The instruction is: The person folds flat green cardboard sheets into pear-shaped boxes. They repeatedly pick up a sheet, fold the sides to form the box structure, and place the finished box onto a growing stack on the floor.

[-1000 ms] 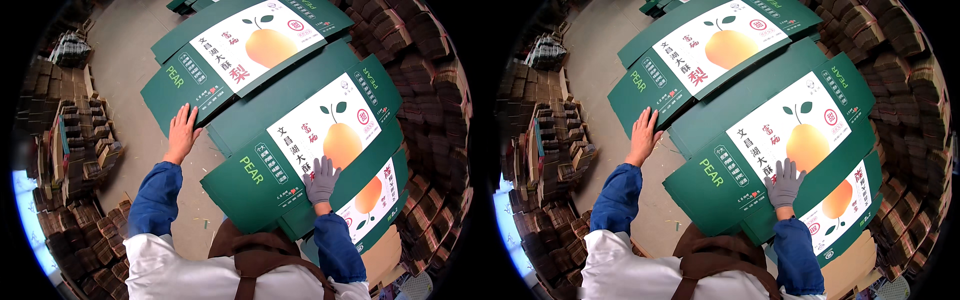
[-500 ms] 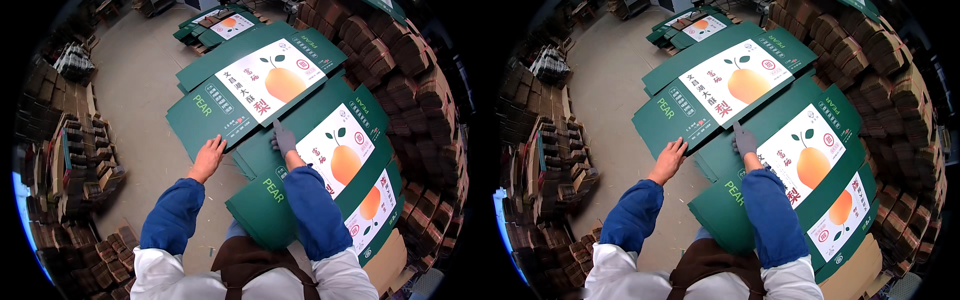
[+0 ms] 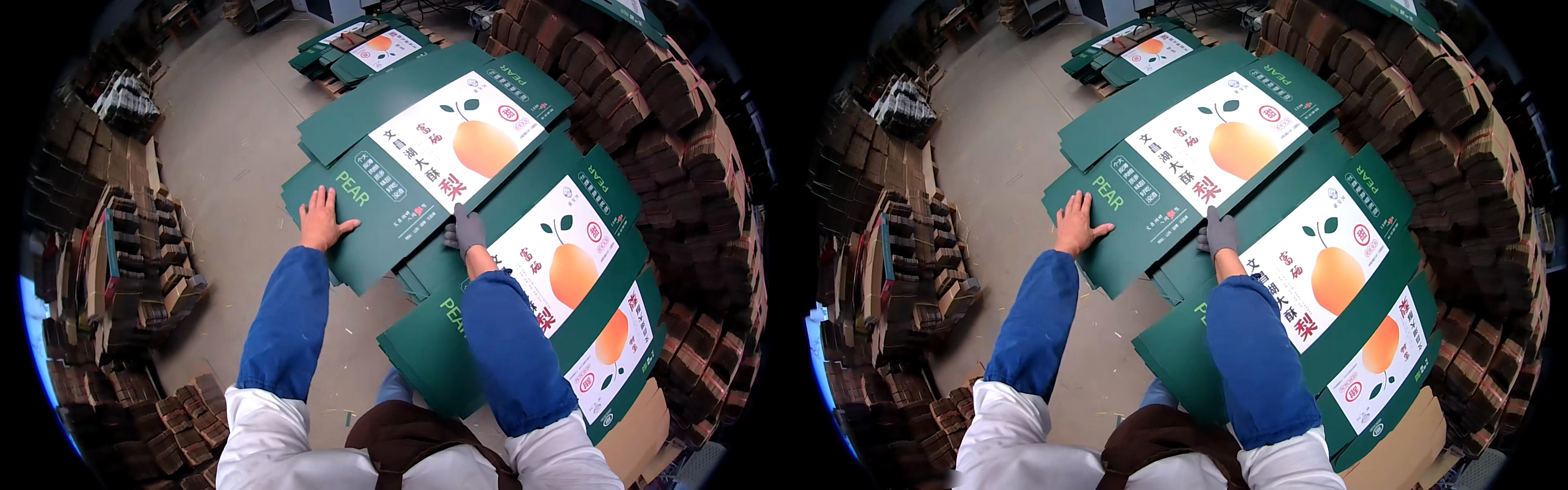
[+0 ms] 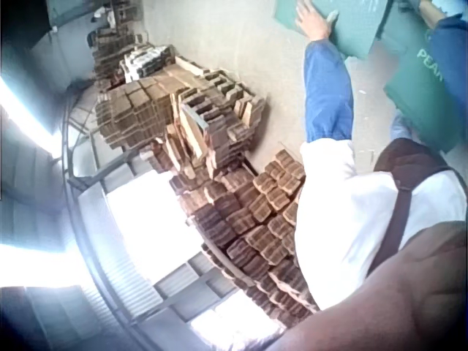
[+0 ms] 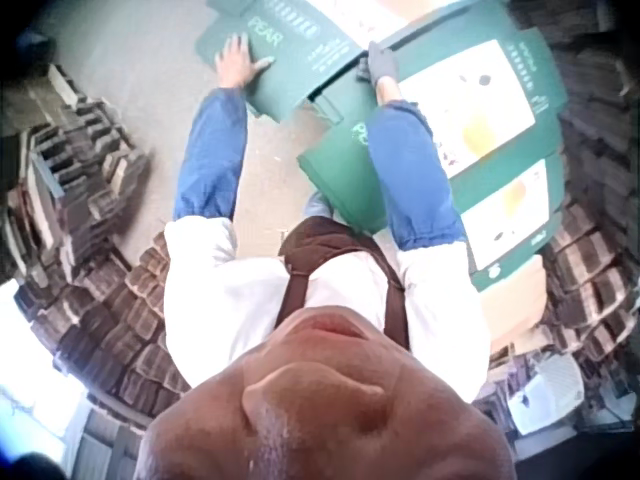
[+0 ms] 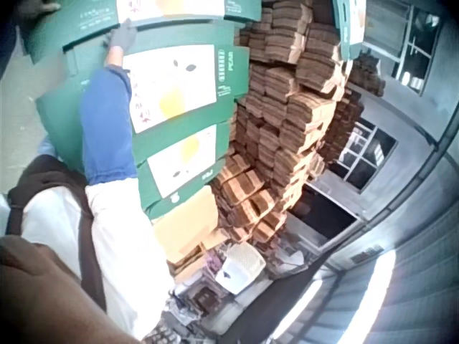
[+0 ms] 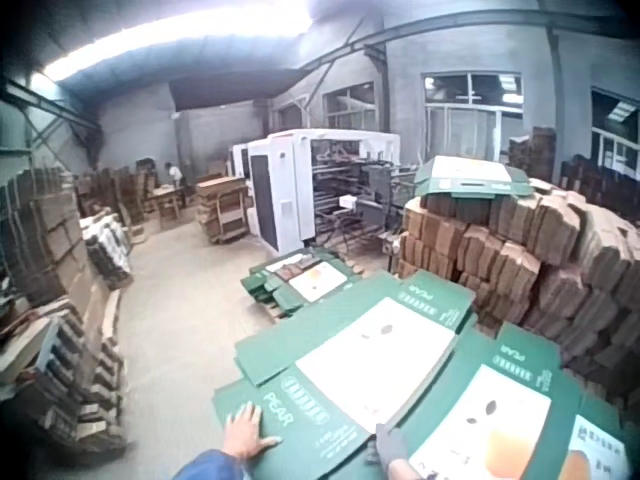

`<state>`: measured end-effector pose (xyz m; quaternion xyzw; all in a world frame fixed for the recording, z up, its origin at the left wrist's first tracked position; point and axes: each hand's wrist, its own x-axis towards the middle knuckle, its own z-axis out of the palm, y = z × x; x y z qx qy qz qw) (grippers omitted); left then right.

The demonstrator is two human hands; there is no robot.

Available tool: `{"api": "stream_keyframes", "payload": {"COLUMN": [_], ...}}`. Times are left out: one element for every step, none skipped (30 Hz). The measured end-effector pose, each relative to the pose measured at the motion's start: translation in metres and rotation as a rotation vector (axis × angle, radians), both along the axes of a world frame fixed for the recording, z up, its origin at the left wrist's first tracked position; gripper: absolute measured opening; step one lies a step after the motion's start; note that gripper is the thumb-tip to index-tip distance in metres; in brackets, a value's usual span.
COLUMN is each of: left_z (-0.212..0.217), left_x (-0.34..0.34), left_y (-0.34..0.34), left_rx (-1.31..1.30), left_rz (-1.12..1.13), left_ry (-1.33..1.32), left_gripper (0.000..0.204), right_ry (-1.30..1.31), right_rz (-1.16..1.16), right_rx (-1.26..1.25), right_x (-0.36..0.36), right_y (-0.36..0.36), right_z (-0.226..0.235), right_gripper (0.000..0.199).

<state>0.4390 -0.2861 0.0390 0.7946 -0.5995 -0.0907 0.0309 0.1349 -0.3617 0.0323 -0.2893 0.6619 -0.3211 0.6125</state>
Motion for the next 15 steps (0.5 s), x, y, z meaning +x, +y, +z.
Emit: {"api": "stream_keyframes", "payload": {"left_z": [0.004,0.007,0.006,0.003,0.004,0.006,0.005,0.005,0.004,0.0,0.0,0.001,0.005,-0.004,-0.014], "left_x": [-0.02,-0.046,-0.069,-0.091,-0.109,-0.117,-0.105,-0.105,-0.111,-0.125,-0.134,-0.151,-0.166,-0.178,-0.194], "left_y": [0.013,0.023,0.032,0.046,0.059,0.075,0.098,0.123,0.144,0.161,0.176,0.196,0.212,0.228,0.239], "left_rx": [0.023,0.02,-0.041,-0.089,-0.168,-0.228,-0.231,-0.274,-0.311,-0.287,-0.298,-0.174,-0.092,0.071,0.103], "left_rz": [-0.008,-0.022,-0.05,-0.082,-0.121,-0.146,-0.113,-0.02,0.06,0.123,0.129,0.156,0.142,0.253,0.249], "left_ry": [-0.006,0.003,0.003,0.012,0.062,0.164,0.247,0.251,0.302,0.298,0.465,0.557,0.634,0.888,1.019], "left_gripper": [0.104,0.103,0.101,0.099,0.091,0.08,0.071,0.067,0.066,0.066,0.065,0.059,0.05,0.036,0.032], "right_ry": [0.006,-0.011,-0.019,-0.055,-0.09,-0.126,-0.202,-0.198,-0.178,-0.118,-0.074,-0.029,-0.008,0.009,0.035], "right_rz": [-0.005,-0.1,-0.201,-0.196,-0.192,-0.264,-0.325,-0.319,-0.328,-0.349,-0.355,-0.417,-0.464,-0.473,-0.489], "right_rx": [-0.056,-0.081,-0.108,-0.139,-0.175,-0.269,-0.193,-0.143,-0.109,-0.114,-0.113,-0.079,-0.052,-0.011,0.035], "right_x": [-0.011,-0.029,-0.05,-0.079,-0.105,-0.119,-0.113,-0.121,-0.14,-0.177,-0.205,-0.236,-0.25,-0.268,-0.29], "right_y": [0.001,-0.002,-0.005,-0.003,0.001,0.012,0.032,0.058,0.084,0.112,0.141,0.179,0.21,0.238,0.264], "right_z": [-0.004,-0.013,-0.021,-0.03,-0.033,-0.032,-0.015,0.002,0.015,0.006,0.003,0.005,0.016,0.019,0.021], "right_gripper": [0.033,0.03,0.027,0.026,0.024,0.024,0.021,0.02,0.019,0.021,0.024,0.024,0.024,0.025,0.026]}}
